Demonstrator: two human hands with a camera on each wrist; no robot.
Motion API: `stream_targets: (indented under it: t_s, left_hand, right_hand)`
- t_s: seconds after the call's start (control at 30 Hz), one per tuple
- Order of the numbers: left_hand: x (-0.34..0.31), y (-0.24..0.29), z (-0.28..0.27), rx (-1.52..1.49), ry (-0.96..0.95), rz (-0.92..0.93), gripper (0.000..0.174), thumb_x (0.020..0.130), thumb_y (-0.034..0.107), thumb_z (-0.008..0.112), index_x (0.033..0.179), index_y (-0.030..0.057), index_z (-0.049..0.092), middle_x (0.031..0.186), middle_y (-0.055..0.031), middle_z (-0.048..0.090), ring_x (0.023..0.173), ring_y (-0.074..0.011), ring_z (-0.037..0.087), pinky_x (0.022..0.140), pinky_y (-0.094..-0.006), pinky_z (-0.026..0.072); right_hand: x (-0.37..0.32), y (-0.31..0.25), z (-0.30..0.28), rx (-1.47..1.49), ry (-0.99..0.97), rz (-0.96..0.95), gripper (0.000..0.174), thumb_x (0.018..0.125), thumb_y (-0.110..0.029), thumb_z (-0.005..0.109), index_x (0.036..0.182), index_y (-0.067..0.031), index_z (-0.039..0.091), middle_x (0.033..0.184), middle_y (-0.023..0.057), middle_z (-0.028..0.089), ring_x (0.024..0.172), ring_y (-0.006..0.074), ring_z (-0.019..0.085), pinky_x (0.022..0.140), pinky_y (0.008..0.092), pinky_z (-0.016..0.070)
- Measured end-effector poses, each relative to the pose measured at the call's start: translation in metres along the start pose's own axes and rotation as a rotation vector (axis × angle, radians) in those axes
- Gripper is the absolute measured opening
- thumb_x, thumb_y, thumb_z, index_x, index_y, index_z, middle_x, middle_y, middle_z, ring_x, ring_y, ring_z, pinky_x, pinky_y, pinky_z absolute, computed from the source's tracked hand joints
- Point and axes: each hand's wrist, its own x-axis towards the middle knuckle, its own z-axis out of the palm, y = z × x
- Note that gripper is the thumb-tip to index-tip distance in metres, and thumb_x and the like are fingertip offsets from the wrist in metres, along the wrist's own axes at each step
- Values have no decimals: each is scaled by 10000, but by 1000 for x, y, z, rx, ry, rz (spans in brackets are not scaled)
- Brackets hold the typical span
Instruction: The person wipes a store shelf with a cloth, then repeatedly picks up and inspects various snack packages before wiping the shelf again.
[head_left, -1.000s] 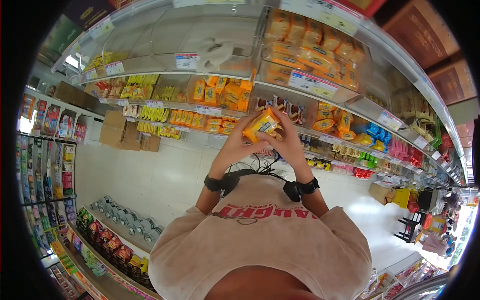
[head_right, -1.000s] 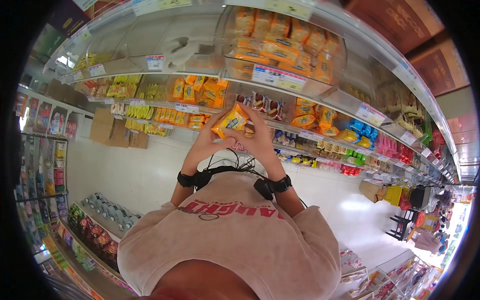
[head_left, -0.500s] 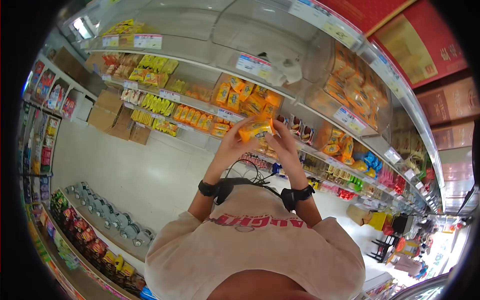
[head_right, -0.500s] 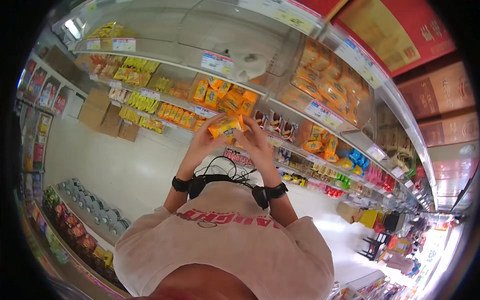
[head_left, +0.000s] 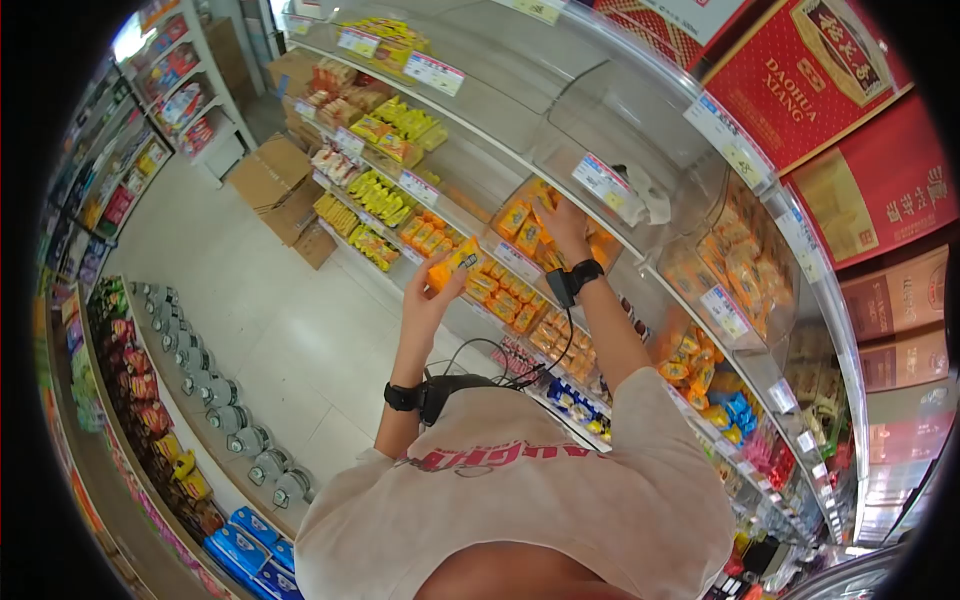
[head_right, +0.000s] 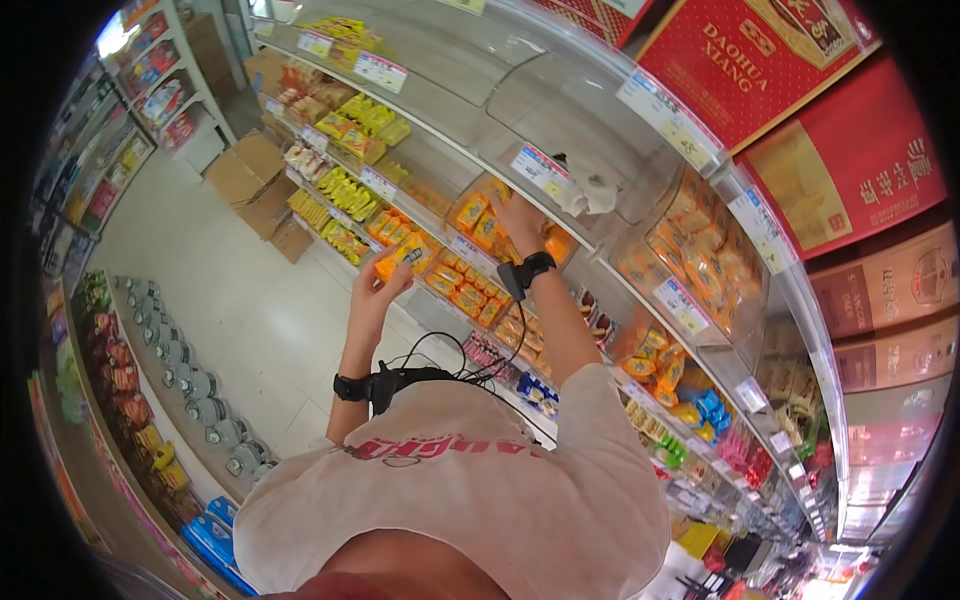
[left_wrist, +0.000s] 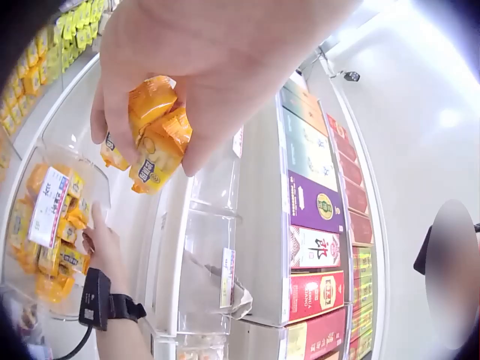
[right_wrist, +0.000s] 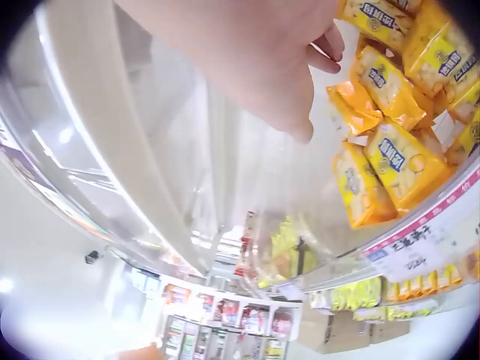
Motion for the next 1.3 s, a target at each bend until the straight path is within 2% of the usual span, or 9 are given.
stream_targets:
  t_s: [0.23, 0.27, 0.37, 0.47, 0.57, 0.83, 1.03, 1.13, 1.3]
  left_hand:
    - [-6, -5, -6, -3, -15, -22, 531, 1017, 283, 703, 1425, -19, 546, 1241, -118, 650, 1089, -174, 680, 960, -332, 594]
    - [-5, -7, -2, -6, -32, -35, 529, 1025, 291, 689, 1427, -20, 542, 1246, -122, 650, 1094, -181, 683, 966, -333, 593]
    - [3, -18, 13, -28, -100, -91, 526, 1045, 308, 655, 1435, -22, 529, 1260, -135, 651, 1106, -197, 688, 980, -336, 590]
    - [6, -32, 41, -45, -217, -170, 524, 1054, 311, 635, 1445, -17, 516, 1285, -144, 650, 1133, -209, 685, 995, -344, 582]
    - [8, -43, 71, -57, -415, -251, 517, 1057, 310, 625, 1455, 2, 508, 1318, -132, 642, 1177, -226, 673, 1011, -356, 570]
    - [5, -93, 138, -323, -755, -474, 462, 1093, 272, 540, 1492, 52, 464, 1417, -104, 589, 1284, -235, 613, 1064, -397, 536]
    - [3, -90, 156, -496, -742, -612, 571, 1069, 363, 593, 1516, 39, 446, 1472, -125, 551, 1351, -227, 552, 1102, -389, 493]
    - [-3, -69, 152, -209, -745, -432, 511, 1054, 255, 631, 1481, 22, 476, 1432, -121, 564, 1319, -202, 573, 1076, -377, 513]
    - [5, -58, 116, -233, -576, -415, 507, 1023, 236, 670, 1453, 18, 514, 1384, -120, 600, 1281, -198, 597, 1039, -363, 524]
  right_hand:
    - [-18, 18, -13, 83, 60, -36, 661, 853, -355, 823, 1344, 16, 582, 1286, 249, 671, 1194, 381, 650, 1041, 441, 488]
    - [-28, 24, -22, 295, 58, -104, 537, 894, -198, 805, 1338, 11, 588, 1296, 180, 677, 1170, 291, 671, 998, 389, 518]
    - [-80, -12, -83, 1097, -168, 119, 412, 940, -35, 738, 1329, 0, 607, 1325, 104, 654, 1164, 217, 653, 980, 330, 524]
    - [-133, -27, -146, 1212, -357, 163, 436, 966, 36, 685, 1386, -9, 574, 1363, 72, 623, 1209, 187, 617, 1017, 314, 505]
    - [-163, -28, -189, 1154, -405, 54, 477, 961, -1, 715, 1411, -19, 557, 1382, 91, 613, 1242, 173, 587, 1041, 332, 488]
    - [-209, 22, -226, 1003, -154, 138, 460, 991, -40, 693, 1428, -12, 549, 1425, 91, 601, 1325, 194, 559, 1131, 369, 454]
    - [-227, 29, -232, 1092, -151, 241, 464, 997, -50, 689, 1437, -33, 540, 1445, 88, 580, 1354, 194, 541, 1142, 378, 465]
    - [-220, 22, -221, 1090, -196, 195, 470, 997, -50, 689, 1441, -45, 536, 1459, 90, 565, 1365, 197, 533, 1148, 378, 463]
    - [-194, -3, -194, 1160, -306, 133, 457, 1001, -74, 696, 1430, -50, 538, 1432, 83, 574, 1353, 201, 542, 1128, 373, 475]
